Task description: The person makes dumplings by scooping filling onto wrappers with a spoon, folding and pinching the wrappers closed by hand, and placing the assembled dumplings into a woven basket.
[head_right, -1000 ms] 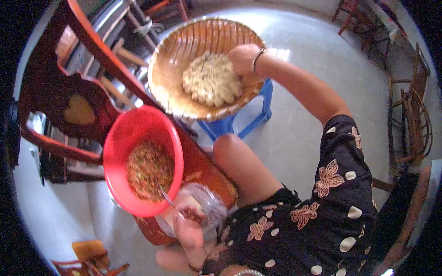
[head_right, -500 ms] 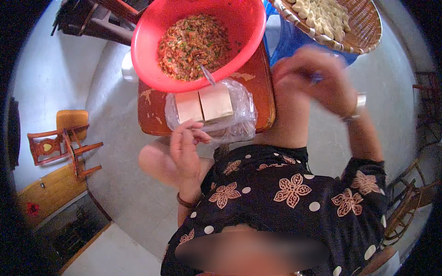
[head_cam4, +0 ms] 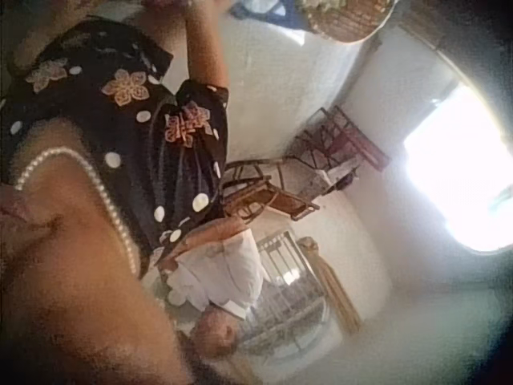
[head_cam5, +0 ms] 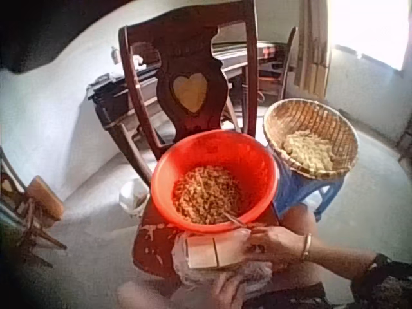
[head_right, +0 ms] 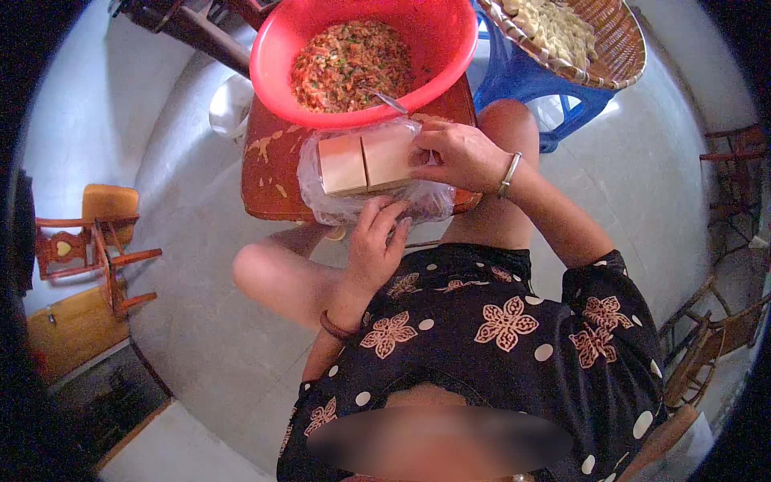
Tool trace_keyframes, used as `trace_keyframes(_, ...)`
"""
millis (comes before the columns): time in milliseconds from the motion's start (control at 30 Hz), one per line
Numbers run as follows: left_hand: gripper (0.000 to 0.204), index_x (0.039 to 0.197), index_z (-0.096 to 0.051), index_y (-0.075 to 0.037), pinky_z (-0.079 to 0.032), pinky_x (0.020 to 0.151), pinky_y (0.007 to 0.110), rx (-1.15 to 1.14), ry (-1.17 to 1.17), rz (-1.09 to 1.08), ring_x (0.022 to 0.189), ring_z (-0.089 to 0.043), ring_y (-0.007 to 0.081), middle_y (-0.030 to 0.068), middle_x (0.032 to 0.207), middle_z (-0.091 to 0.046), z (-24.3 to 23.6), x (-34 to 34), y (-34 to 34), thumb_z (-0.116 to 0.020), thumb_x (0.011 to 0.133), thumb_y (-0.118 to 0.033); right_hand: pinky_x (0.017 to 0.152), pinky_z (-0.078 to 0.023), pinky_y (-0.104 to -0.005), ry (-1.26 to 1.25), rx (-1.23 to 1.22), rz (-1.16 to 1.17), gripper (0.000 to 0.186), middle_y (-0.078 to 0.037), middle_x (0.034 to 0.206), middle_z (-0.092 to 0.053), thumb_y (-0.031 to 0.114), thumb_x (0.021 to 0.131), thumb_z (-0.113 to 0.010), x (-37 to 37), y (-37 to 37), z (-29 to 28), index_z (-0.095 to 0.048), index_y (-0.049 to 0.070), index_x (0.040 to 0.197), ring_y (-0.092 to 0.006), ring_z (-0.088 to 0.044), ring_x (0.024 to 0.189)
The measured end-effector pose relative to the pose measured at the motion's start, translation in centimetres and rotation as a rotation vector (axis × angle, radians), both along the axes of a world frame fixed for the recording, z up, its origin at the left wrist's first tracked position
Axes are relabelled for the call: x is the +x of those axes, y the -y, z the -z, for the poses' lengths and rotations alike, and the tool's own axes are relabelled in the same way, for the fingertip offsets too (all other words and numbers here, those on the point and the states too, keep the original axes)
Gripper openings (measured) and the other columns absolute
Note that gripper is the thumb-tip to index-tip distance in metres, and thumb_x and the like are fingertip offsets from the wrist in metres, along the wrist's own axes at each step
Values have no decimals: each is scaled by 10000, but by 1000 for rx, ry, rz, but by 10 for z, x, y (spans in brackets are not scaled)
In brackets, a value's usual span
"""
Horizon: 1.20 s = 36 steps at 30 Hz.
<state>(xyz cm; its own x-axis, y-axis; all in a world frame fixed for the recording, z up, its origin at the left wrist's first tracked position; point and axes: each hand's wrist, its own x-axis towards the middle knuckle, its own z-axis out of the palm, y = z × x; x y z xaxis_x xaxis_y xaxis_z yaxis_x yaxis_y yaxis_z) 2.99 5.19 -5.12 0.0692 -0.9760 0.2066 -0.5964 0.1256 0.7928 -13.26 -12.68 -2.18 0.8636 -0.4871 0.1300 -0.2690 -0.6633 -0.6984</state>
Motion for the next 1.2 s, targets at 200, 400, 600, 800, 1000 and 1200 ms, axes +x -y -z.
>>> trace_keyframes(200, 211, 1094, -621, -2, -504, 822, 392, -56, -56, -34, 962, -607, 337, 164, 1084, -591, -6, 4, 2, -613, 899, -82, 708, -531, -407, -52, 26, 8, 156, -156, 858, -619, 176, 798, -672, 6, 6, -3, -664, 30, 853, -321, -647, 795)
trace_keyframes(400, 171, 1074, -637, -1, -513, 757, 348, -190, -66, -141, 901, -620, 290, 154, 1045, -612, -15, 18, 11, -590, 919, -54, 709, -523, -367, 30, 175, 40, 198, -151, 866, -644, 187, 788, -702, 1, 13, 10, -666, 11, 872, -266, -657, 787)
trace_keyframes(600, 360, 1181, -612, -39, -479, 848, 412, -322, 328, -170, 1011, -584, 313, 138, 1158, -581, -27, 36, 34, -693, 845, -140, 665, -455, -267, 184, 694, 144, 176, -28, 846, -603, 149, 880, -698, 4, 4, 8, -638, -17, 883, -82, -526, 772)
trace_keyframes(800, 476, 1216, -609, -90, -416, 936, 452, -350, 508, -21, 1092, -544, 332, 122, 1184, -575, -27, 32, 58, -709, 771, -227, 742, -493, -323, 213, 399, 47, 184, -95, 841, -642, 166, 863, -703, 1, -8, -14, -671, -8, 912, -177, -612, 808)
trace_keyframes(1000, 339, 1102, -648, -55, -432, 888, 437, -417, 440, 25, 1007, -579, 318, 125, 1063, -618, -46, 16, 62, -682, 787, -174, 731, -494, -359, 275, 279, 20, 164, -115, 827, -613, 157, 837, -702, 0, -22, -39, -660, 5, 882, -244, -610, 789)
trace_keyframes(1200, 384, 1130, -588, -4, -468, 838, 445, -248, 206, 20, 944, -612, 355, 163, 985, -628, -61, 10, 47, -647, 752, -38, 626, -501, -366, 166, 170, 69, 135, -101, 789, -579, 145, 825, -687, 4, -31, -72, -652, 27, 878, -250, -608, 713)
